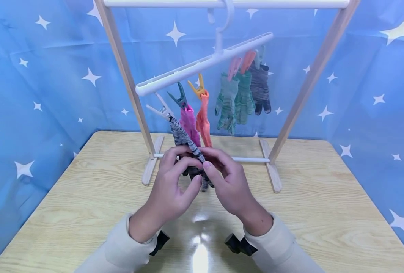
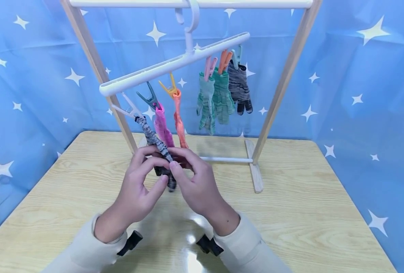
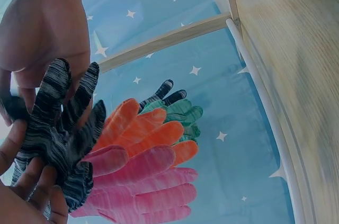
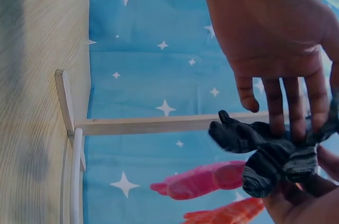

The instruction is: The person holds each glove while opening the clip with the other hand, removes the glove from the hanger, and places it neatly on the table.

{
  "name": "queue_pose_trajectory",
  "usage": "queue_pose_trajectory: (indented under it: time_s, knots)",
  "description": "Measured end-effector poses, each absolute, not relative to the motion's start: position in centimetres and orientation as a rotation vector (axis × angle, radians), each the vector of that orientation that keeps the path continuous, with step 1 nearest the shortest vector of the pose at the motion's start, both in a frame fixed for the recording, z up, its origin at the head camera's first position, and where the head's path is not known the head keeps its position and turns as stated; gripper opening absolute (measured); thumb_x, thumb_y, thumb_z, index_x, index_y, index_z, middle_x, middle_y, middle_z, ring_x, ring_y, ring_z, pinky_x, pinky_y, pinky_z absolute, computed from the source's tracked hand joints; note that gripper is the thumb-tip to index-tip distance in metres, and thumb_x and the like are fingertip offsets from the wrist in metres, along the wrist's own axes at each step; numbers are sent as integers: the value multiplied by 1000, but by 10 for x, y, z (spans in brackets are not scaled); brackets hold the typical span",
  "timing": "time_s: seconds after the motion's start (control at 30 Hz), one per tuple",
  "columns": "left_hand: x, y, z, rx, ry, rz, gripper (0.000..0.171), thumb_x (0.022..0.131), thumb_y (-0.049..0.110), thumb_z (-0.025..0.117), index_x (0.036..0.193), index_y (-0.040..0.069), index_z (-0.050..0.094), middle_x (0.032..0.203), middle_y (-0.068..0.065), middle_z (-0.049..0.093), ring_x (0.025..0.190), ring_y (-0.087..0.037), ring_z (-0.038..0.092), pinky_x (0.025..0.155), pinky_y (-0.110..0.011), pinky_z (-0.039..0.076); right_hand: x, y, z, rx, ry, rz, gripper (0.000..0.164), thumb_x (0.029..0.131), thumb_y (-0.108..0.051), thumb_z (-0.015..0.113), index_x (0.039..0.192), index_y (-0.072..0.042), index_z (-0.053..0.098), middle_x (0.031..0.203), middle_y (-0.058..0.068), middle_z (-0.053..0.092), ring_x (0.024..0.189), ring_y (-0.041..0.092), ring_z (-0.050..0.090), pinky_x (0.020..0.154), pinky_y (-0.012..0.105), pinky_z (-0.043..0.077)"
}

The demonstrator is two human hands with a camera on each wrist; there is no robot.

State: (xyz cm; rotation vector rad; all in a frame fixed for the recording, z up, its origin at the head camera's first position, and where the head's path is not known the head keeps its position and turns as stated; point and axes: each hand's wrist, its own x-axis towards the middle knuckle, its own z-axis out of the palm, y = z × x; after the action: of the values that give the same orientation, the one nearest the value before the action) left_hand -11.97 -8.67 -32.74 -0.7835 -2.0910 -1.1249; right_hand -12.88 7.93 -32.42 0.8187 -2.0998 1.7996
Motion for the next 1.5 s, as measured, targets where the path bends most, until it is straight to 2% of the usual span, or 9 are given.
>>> queue_pose_trajectory:
  time_s: [0.23,0.6,0.9,1.03,1.2,1.33,1.5]
  knots:
    - [-118,-84,-326,-839,-2043,-1157,14,87,13,61,97,12,71,123,-10,63,115,-26,54,97,-45,41,-127,81,-324,769,-1991,1797,29,96,3,56,124,2,62,113,16,68,99,13,65,89,24,53]
    - [-123,-82,-326,-869,-1970,-1181,14,89,6,60,92,11,72,115,-11,65,111,-26,58,95,-40,47,-129,82,-324,714,-1972,1742,26,94,5,60,118,-2,66,101,14,70,92,13,66,83,25,55]
    - [-132,-91,-322,-737,-1846,-1273,15,90,5,57,91,5,72,112,-15,65,111,-28,58,98,-33,47,-130,83,-324,685,-1994,1739,25,93,6,61,115,-3,67,97,11,69,90,15,66,82,25,56]
    - [-135,-99,-319,-668,-1787,-1268,17,91,7,55,97,1,70,109,-17,66,109,-28,58,95,-30,45,-129,81,-325,676,-2001,1745,25,92,7,61,114,-3,67,96,11,69,89,14,65,82,25,56]
    - [-139,-110,-308,-551,-1741,-1303,26,93,9,54,111,-6,63,112,-20,64,109,-20,54,90,-28,40,-131,75,-325,711,-1989,1742,26,91,8,60,114,-2,67,97,11,68,90,13,64,83,25,56]
    - [-144,-112,-300,-485,-1732,-1408,30,95,8,52,120,-8,56,119,-18,61,115,-17,52,93,-30,38,-131,75,-326,725,-1993,1726,26,91,8,59,114,-3,68,97,10,68,89,15,64,83,26,56]
    - [-152,-107,-289,-509,-1714,-1594,33,99,9,49,129,-4,49,127,-13,56,121,-19,52,99,-32,39,-131,77,-329,734,-2005,1714,25,92,7,59,113,-4,68,98,9,69,89,16,65,83,26,56]
